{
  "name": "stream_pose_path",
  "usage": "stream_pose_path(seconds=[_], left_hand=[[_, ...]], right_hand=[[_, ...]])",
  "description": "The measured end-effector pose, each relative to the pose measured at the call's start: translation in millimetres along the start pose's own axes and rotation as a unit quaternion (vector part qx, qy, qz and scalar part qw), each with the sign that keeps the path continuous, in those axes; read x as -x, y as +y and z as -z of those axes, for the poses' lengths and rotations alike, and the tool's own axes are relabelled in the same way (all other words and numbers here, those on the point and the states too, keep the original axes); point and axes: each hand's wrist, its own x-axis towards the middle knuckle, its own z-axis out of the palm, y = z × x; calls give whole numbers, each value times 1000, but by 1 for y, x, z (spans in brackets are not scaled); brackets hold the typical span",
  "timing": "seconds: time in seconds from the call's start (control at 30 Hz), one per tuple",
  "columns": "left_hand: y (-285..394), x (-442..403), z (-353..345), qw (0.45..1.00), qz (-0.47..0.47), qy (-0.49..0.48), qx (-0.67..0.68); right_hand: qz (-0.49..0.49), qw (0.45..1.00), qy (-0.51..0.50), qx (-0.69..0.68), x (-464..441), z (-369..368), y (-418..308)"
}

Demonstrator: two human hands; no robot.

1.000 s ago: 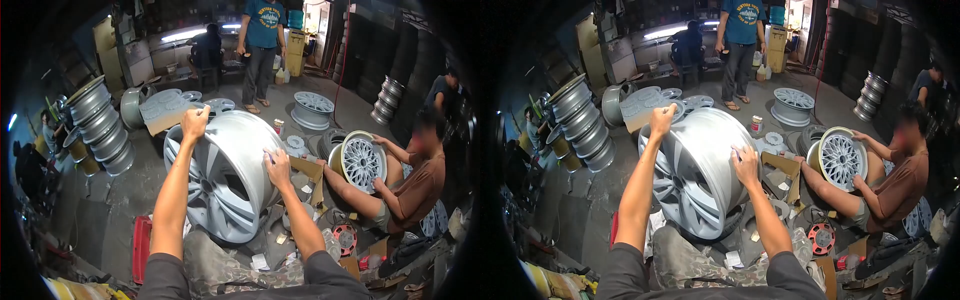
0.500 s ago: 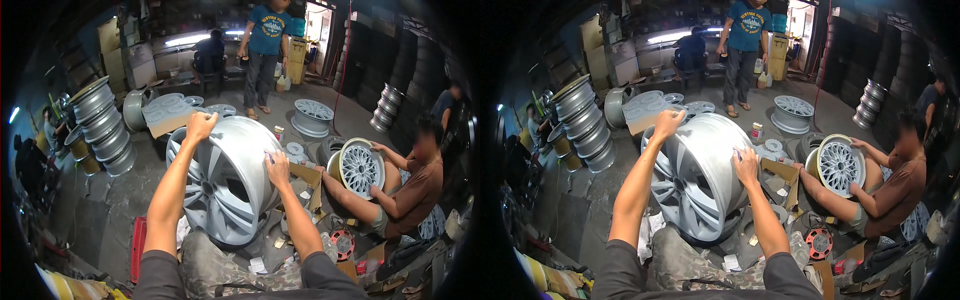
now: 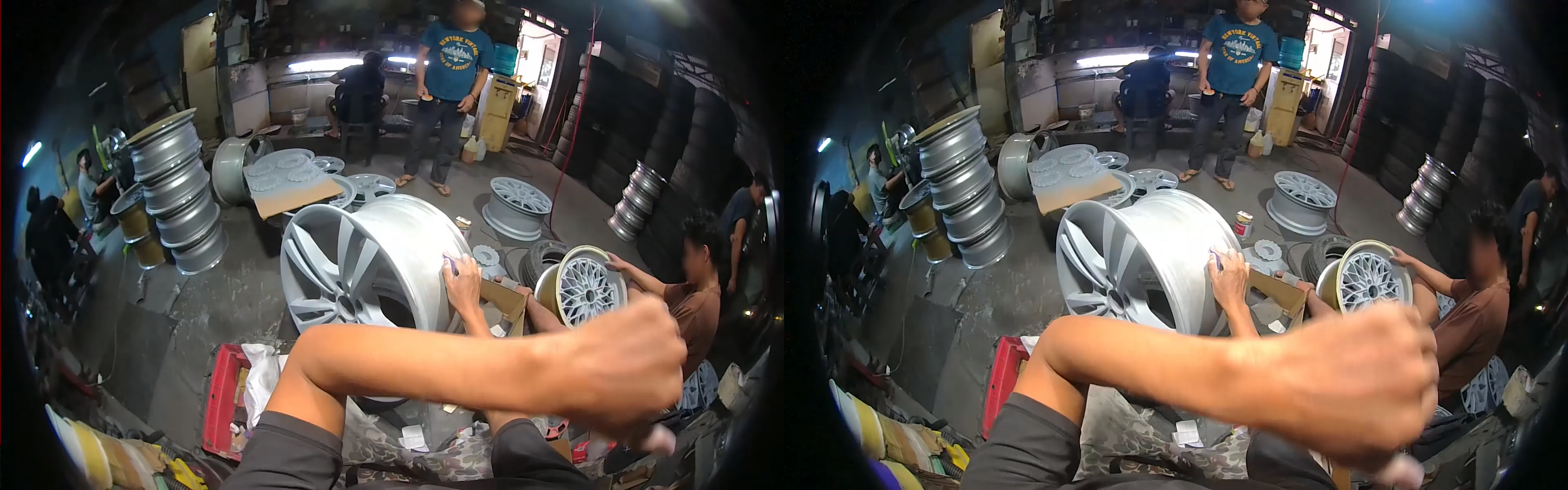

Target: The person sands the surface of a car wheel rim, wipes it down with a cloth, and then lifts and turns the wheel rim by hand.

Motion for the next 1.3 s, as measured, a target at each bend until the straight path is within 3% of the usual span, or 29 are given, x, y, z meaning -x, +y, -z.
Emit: stream_pose_path(seconds=[0.1, 0.2, 0.23, 0.3, 0.33, 0.43, 0.67, 0.7, 0.77, 1.3], left_hand=[[9, 8, -2, 999, -11, 8, 52], [-44, 45, 9, 997, 63, -5, -34], [-68, 61, 15, 992, 92, -26, -81], [-122, 104, 28, 971, 164, -9, -174], [-137, 122, 46, 947, 285, -52, -142], [-196, 199, 82, 861, 455, -54, -220], [-234, 340, 96, 730, 631, 39, -259], [-229, 337, 95, 729, 632, 39, -258], [-220, 321, 97, 678, 693, 41, -240], [-215, 314, 99, 677, 692, 36, -247]], right_hand=[[-1, 1000, 2, 5, 1, -2, 1], [13, 998, 13, 57, 6, -20, 19], [42, 982, 79, 166, 16, -24, 25], [117, 984, 91, 97, 15, -49, 60], [-17, 998, -48, 24, 3, -11, 19], [2, 1000, -8, 30, 3, -5, 9], [8, 1000, -1, 14, 4, -6, 9], [9, 1000, -1, 11, 5, -6, 9], [8, 1000, 2, 9, 3, -5, 10], [13, 1000, 7, 9, 18, 9, 7]])
